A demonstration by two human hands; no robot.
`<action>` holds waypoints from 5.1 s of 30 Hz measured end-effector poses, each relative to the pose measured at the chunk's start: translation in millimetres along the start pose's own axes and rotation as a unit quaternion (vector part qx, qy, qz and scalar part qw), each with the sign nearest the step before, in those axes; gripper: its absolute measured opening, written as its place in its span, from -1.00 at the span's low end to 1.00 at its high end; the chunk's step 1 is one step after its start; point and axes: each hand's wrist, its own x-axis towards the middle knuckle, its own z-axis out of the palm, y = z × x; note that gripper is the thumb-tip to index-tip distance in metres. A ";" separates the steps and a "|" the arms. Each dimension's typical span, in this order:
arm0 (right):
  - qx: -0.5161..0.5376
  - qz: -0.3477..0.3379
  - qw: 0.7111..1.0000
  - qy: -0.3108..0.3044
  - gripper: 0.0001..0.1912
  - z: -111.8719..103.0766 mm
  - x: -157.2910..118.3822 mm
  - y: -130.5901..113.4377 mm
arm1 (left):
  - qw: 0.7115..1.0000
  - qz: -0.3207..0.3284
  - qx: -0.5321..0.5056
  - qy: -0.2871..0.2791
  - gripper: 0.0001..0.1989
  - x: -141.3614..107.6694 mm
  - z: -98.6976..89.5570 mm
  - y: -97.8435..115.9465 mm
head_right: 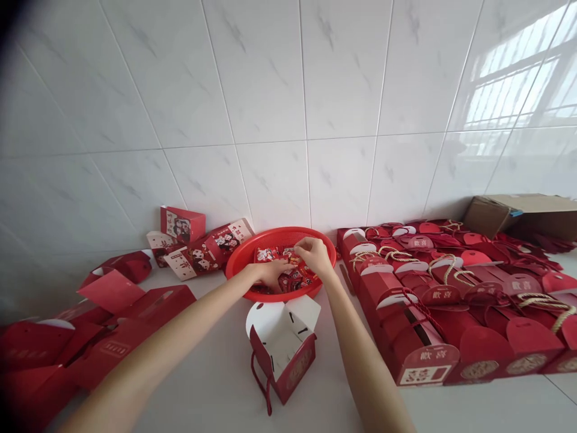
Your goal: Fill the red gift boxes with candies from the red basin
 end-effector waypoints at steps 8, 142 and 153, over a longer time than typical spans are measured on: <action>0.046 0.048 0.998 -0.004 -0.86 -5.2 11.1 22.6 | 0.994 -0.056 0.054 0.072 -0.88 10.4 -14.4 -13.2; 0.119 0.145 0.976 0.113 -0.81 -0.4 18.1 29.7 | 0.961 -0.260 0.066 -0.074 -0.54 46.9 -26.0 0.3; 0.120 0.144 0.976 0.113 -0.81 -0.1 16.5 24.5 | 0.983 -0.170 -0.064 -0.030 -0.83 41.7 -19.4 -8.2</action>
